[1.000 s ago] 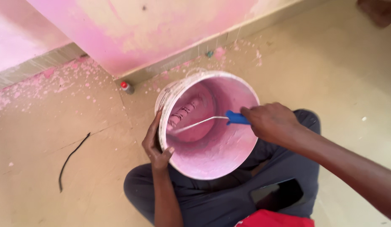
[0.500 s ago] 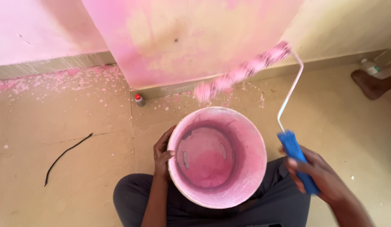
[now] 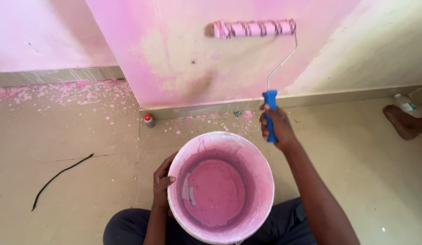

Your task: The person sits on the floor and uses a paint roller to apply pink paint to a wall. They repeatedly dip the roller into a bucket of paint and roll it onto the wall surface, covering a section near the baseboard.

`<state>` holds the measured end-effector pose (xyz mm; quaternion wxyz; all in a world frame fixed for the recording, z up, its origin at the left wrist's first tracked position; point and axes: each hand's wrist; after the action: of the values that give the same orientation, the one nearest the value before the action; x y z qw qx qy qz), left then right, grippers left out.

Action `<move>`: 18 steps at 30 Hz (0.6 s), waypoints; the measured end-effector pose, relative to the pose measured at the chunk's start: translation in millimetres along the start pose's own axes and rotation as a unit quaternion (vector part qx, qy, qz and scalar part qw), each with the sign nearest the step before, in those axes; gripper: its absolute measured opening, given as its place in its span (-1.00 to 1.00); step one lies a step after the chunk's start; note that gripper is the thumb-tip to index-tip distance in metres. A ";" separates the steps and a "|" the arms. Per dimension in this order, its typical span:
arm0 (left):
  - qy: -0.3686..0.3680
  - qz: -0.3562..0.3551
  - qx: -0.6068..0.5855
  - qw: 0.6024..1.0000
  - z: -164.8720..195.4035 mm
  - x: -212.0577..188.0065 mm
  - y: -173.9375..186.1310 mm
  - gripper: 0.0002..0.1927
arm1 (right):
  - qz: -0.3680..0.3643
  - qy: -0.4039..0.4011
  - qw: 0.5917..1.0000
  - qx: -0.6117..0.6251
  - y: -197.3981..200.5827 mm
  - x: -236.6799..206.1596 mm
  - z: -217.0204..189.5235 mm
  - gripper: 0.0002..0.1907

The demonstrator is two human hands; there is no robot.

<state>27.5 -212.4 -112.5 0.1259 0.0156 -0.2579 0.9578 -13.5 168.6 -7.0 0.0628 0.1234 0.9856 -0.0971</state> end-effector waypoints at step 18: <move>0.050 0.025 -0.010 0.998 8.5 5.4 -10.9 0.01 | 0.033 0.001 0.994 -0.106 19.8 20.7 82.4 -0.58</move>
<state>24.7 -206.3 -99.3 0.1145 -0.0407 -0.2615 0.9575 -20.2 175.2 -93.7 0.0773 0.1484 0.9859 0.0098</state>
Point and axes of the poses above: each hand's wrist, its own x-axis towards the middle knuckle, its own y-axis out of the back of the hand, z = x × y
